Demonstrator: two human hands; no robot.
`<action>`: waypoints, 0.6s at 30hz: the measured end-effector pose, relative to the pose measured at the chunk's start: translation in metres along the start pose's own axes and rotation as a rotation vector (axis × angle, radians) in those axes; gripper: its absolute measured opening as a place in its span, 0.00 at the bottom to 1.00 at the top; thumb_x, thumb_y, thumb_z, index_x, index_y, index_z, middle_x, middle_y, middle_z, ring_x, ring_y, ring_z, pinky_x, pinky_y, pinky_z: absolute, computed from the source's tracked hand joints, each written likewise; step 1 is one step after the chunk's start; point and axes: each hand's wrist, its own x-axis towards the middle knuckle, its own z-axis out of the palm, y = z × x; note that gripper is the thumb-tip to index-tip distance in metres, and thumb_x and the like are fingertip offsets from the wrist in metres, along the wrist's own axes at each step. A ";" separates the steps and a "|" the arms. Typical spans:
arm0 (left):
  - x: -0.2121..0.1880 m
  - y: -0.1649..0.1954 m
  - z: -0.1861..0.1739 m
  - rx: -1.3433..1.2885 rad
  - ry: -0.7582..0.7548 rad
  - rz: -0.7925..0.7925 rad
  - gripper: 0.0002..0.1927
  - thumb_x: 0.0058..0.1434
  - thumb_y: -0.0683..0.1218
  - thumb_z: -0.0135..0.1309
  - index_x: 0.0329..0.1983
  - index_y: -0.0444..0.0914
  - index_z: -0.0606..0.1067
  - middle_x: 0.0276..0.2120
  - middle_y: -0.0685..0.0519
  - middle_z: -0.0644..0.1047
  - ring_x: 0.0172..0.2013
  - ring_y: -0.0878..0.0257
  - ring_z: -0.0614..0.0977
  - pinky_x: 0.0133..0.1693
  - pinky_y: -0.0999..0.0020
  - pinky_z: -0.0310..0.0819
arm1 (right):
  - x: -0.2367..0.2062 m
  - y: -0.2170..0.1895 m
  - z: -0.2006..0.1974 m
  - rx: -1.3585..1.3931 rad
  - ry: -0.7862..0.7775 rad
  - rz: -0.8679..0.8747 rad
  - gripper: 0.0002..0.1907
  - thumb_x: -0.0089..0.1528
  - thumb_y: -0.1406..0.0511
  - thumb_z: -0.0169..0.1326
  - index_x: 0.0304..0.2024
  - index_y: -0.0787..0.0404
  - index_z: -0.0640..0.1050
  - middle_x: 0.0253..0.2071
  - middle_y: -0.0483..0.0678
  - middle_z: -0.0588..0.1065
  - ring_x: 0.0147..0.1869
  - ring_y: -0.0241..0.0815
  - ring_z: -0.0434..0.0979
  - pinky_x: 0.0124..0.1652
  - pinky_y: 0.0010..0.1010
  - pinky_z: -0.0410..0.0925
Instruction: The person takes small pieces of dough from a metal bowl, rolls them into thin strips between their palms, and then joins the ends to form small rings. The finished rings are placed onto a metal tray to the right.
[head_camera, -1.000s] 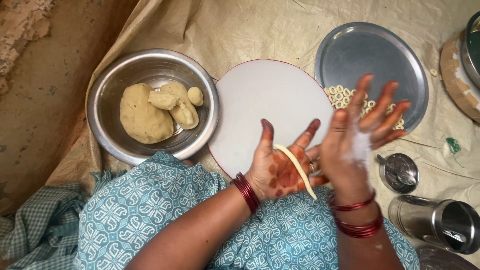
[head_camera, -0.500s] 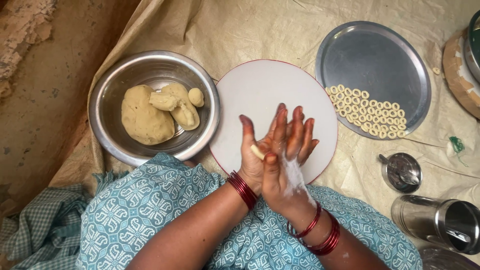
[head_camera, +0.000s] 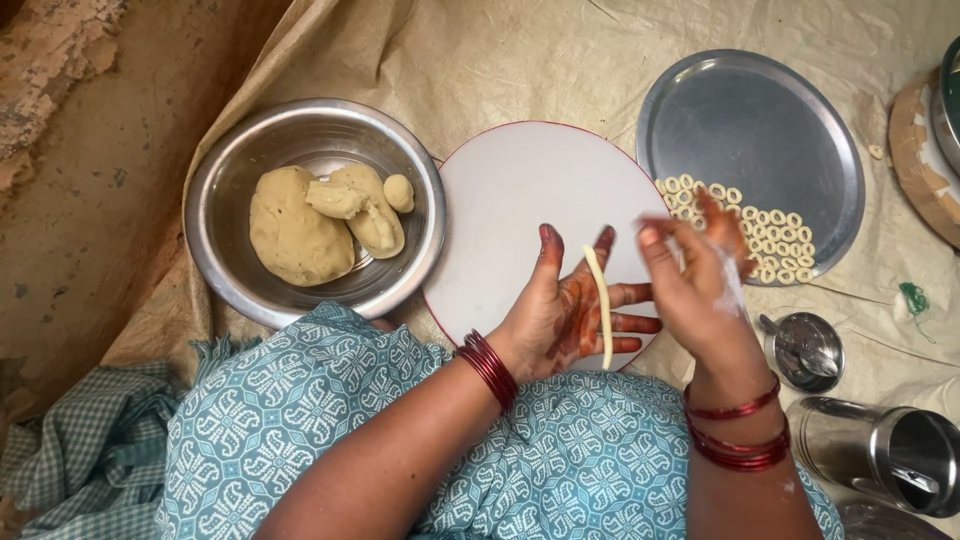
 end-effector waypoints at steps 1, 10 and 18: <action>-0.001 0.004 0.000 0.022 0.012 0.020 0.58 0.47 0.85 0.13 0.77 0.55 0.26 0.69 0.35 0.60 0.62 0.41 0.72 0.57 0.49 0.73 | -0.003 -0.002 0.000 0.040 -0.045 -0.048 0.27 0.65 0.46 0.48 0.50 0.57 0.82 0.76 0.61 0.52 0.80 0.64 0.43 0.70 0.67 0.47; -0.005 0.022 -0.002 0.208 0.108 0.069 0.54 0.55 0.81 0.17 0.77 0.46 0.35 0.65 0.45 0.67 0.54 0.53 0.79 0.51 0.58 0.77 | -0.006 0.009 0.026 0.764 -0.225 -0.028 0.11 0.61 0.62 0.61 0.42 0.62 0.79 0.65 0.52 0.69 0.61 0.50 0.75 0.52 0.41 0.74; 0.000 0.028 -0.015 0.679 0.297 0.259 0.21 0.67 0.48 0.55 0.59 0.33 0.74 0.45 0.47 0.82 0.41 0.62 0.81 0.44 0.68 0.78 | -0.003 0.008 0.020 1.302 -0.245 0.100 0.11 0.68 0.66 0.50 0.51 0.63 0.76 0.53 0.53 0.78 0.57 0.43 0.78 0.57 0.40 0.72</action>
